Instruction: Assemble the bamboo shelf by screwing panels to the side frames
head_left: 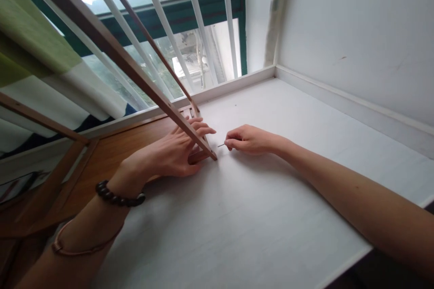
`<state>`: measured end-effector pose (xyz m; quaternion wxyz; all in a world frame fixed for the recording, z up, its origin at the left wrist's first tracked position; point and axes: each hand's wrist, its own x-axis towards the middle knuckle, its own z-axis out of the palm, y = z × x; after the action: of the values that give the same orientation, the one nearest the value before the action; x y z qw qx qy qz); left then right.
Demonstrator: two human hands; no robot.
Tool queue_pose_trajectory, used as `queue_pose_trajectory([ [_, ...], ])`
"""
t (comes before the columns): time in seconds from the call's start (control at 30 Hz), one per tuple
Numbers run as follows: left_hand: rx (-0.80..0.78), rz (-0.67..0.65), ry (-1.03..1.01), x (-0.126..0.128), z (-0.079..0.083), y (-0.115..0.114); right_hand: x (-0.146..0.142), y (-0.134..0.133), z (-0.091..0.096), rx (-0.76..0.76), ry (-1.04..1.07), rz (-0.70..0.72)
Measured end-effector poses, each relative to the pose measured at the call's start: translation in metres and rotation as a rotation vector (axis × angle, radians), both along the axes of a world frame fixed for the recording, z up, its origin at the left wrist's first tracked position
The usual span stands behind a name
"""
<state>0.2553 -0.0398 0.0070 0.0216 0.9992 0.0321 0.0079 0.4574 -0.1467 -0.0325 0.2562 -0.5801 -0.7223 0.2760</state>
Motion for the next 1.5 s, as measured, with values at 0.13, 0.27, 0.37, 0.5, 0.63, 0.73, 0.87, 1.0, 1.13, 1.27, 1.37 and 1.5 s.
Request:
queue_pose_trajectory([
  [0.13, 0.035, 0.019, -0.05, 0.001, -0.002, -0.001, -0.001, 0.002, -0.001, 0.0, -0.02, -0.003],
  [0.27, 0.006, 0.003, -0.051, 0.008, -0.006, -0.004, -0.002, 0.002, -0.003, 0.027, -0.039, 0.016],
  [0.37, -0.003, -0.023, -0.065, 0.013, -0.007, -0.004, -0.004, 0.0, -0.004, 0.056, -0.09, 0.027],
  [0.5, -0.014, -0.041, -0.092, 0.017, -0.009, 0.0, -0.006, -0.001, -0.005, 0.086, -0.166, 0.046],
  [0.63, -0.007, -0.06, -0.066, 0.021, -0.01, 0.004, -0.006, -0.002, -0.005, 0.086, -0.171, 0.063],
  [0.73, -0.005, -0.074, -0.023, 0.023, -0.008, 0.005, -0.009, -0.003, -0.005, 0.095, -0.198, 0.062],
  [0.87, -0.02, -0.089, -0.019, 0.023, -0.005, 0.005, -0.022, -0.006, -0.006, 0.117, -0.329, 0.053],
  [1.0, -0.008, -0.07, -0.056, 0.02, -0.007, 0.001, -0.036, -0.007, -0.008, 0.121, -0.449, -0.007],
  [1.13, 0.046, 0.019, -0.138, 0.01, -0.013, -0.004, -0.041, -0.008, -0.009, 0.181, -0.537, 0.001],
  [1.27, 0.067, 0.079, -0.144, 0.0, -0.017, -0.008, -0.046, -0.008, -0.009, 0.224, -0.609, 0.024],
  [1.37, 0.04, 0.062, -0.107, -0.001, -0.015, -0.01, -0.047, -0.008, -0.01, 0.225, -0.608, 0.025],
  [1.5, -0.047, 0.057, -0.103, 0.003, -0.012, -0.008, -0.038, -0.006, -0.01, 0.18, -0.44, 0.055],
])
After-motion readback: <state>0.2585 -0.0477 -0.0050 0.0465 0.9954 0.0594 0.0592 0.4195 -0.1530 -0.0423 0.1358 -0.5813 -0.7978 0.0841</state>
